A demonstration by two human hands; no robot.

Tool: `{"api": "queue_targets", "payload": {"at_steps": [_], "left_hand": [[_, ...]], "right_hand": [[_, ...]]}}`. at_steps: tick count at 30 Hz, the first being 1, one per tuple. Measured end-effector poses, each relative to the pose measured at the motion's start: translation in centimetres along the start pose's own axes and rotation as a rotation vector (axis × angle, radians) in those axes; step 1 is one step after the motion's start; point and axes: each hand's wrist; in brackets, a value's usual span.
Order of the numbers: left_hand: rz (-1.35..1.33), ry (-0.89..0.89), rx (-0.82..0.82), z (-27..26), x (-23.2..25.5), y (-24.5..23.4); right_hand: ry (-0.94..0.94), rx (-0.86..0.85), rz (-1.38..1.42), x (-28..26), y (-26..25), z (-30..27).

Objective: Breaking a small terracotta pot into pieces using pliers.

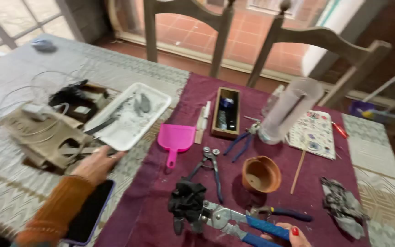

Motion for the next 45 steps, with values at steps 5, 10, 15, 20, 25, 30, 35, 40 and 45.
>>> {"api": "queue_targets", "payload": {"at_steps": [5, 10, 15, 20, 25, 30, 35, 40, 45], "left_hand": [[0.359, -0.302, -0.043, 0.2, 1.2, -0.8], [0.006, -0.088, 0.027, 1.6, 15.7, -4.1], [-1.473, 0.613, -0.33, -0.8, 33.6, -9.2], [-1.931, 0.203, -0.456, -1.1, 43.0, -11.0], [-1.837, 0.015, -0.368, -2.5, 48.6, -8.1], [-1.957, 0.483, -0.419, -2.1, 48.8, -9.8], [-0.612, 0.55, 0.562, 5.2, 44.3, -9.9], [-0.422, 0.493, 0.26, 9.7, 41.2, -6.0], [-1.542, 0.189, 0.046, 11.6, 36.3, -4.7]], "right_hand": [[-0.154, 0.143, -0.02, -0.6, 1.0, -5.4], [-0.331, 0.126, -0.009, 0.1, -0.8, -6.6], [-0.813, 0.083, -0.068, 1.3, -2.7, -7.9], [-0.997, 0.341, -0.391, -4.3, 1.5, -13.2], [-1.542, 0.582, -1.513, -3.9, 0.7, -14.5], [-0.909, 0.293, -1.081, -0.8, -6.2, -11.1], [-0.517, 0.319, -1.022, -8.0, 2.4, -12.7], [-0.57, 0.205, -1.266, -7.8, 6.6, -10.7], [-0.561, 0.242, -1.415, -5.0, 3.5, -8.7]]}}
Point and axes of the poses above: each hand's wrist, its own z-axis towards the middle knuckle, its own y-axis out of the palm, x = y × z
